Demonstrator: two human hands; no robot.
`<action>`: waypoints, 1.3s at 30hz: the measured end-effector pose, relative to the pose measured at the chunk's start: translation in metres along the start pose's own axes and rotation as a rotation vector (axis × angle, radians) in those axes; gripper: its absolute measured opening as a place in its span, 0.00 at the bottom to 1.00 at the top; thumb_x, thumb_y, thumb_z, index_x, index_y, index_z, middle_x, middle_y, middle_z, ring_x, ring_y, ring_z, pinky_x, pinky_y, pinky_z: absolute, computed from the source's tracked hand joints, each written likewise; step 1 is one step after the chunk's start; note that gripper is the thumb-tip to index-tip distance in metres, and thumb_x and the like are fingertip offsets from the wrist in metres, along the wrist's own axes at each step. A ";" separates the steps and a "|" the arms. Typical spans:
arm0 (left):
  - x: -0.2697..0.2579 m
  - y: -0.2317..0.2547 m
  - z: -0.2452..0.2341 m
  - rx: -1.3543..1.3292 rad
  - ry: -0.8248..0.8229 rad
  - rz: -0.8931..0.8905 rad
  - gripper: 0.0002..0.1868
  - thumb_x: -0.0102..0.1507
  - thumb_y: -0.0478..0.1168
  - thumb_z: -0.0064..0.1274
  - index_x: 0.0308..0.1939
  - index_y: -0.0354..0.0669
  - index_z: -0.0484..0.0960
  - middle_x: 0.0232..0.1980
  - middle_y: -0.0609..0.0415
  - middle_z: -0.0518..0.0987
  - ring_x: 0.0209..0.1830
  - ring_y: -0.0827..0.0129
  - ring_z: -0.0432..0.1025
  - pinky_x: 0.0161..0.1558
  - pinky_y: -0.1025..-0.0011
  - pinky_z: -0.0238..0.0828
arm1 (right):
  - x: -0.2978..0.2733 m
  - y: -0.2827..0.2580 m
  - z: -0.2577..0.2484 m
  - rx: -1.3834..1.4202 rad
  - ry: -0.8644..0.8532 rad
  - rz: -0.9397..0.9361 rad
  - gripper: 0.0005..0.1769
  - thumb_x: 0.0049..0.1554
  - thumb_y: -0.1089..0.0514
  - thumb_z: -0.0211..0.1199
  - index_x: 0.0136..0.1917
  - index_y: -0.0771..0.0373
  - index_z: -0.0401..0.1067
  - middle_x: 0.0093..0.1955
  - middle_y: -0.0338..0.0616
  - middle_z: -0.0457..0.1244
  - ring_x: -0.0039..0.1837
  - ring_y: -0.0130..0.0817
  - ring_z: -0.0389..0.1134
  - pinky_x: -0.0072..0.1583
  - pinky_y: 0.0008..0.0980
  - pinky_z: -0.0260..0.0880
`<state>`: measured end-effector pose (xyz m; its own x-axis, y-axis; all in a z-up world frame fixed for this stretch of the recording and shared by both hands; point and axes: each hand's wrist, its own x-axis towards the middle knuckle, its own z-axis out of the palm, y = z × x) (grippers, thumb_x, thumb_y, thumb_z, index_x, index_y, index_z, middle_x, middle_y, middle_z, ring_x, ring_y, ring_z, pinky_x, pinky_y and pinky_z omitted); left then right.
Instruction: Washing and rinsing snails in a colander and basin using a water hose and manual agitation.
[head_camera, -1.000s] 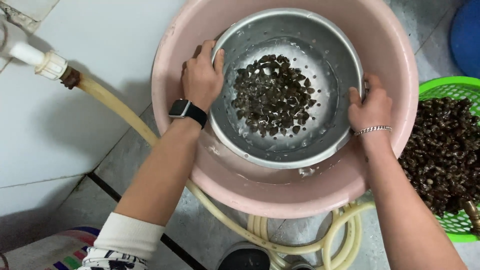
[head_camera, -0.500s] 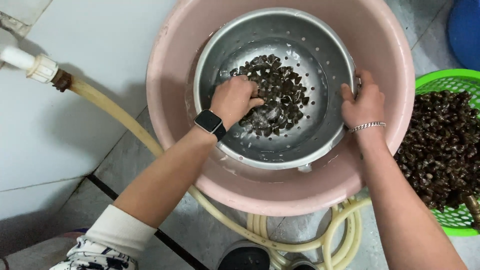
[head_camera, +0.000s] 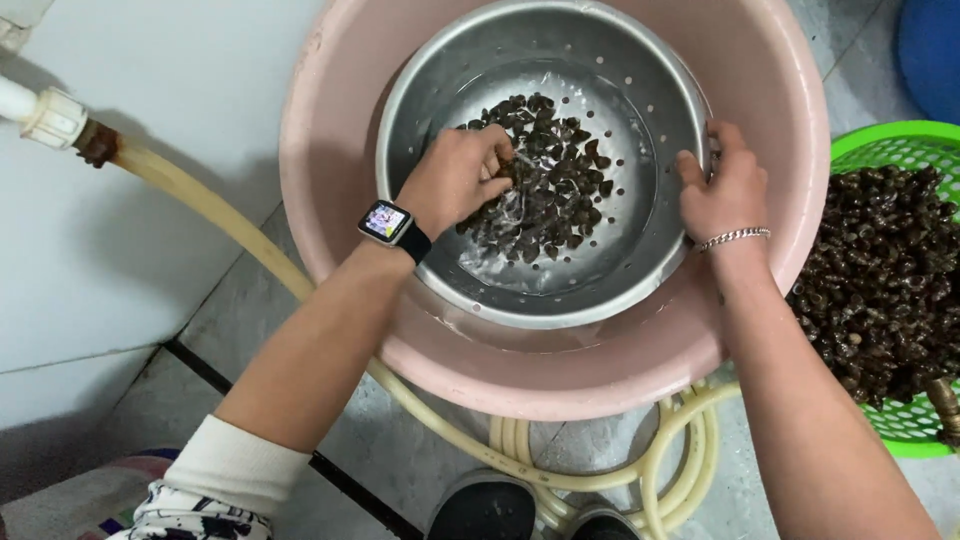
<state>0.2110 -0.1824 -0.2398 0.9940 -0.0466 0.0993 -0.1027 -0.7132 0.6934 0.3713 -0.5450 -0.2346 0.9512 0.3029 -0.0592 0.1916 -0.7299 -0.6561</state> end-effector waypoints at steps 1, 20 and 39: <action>0.000 0.003 -0.003 -0.001 0.000 -0.001 0.19 0.73 0.32 0.80 0.62 0.33 0.85 0.45 0.41 0.87 0.47 0.47 0.90 0.44 0.51 0.92 | 0.000 0.001 0.000 0.000 -0.001 0.000 0.24 0.82 0.57 0.72 0.87 0.61 0.77 0.63 0.78 0.77 0.68 0.79 0.79 0.66 0.76 0.81; 0.004 0.002 -0.002 -0.093 0.087 0.030 0.12 0.73 0.30 0.78 0.55 0.39 0.89 0.44 0.43 0.84 0.48 0.50 0.88 0.48 0.55 0.94 | 0.001 0.004 0.000 0.011 -0.003 -0.013 0.23 0.82 0.59 0.71 0.87 0.63 0.76 0.58 0.76 0.78 0.65 0.76 0.81 0.64 0.71 0.82; -0.009 0.001 -0.014 0.067 -0.068 -0.022 0.14 0.66 0.47 0.92 0.42 0.49 0.99 0.38 0.52 0.94 0.43 0.52 0.92 0.46 0.51 0.95 | 0.000 -0.003 -0.003 -0.005 0.010 0.015 0.24 0.82 0.59 0.72 0.87 0.64 0.77 0.60 0.79 0.78 0.66 0.78 0.80 0.67 0.73 0.81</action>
<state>0.2019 -0.1728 -0.2303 0.9965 -0.0761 0.0345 -0.0804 -0.7599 0.6450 0.3716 -0.5448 -0.2299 0.9564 0.2857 -0.0612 0.1787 -0.7376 -0.6511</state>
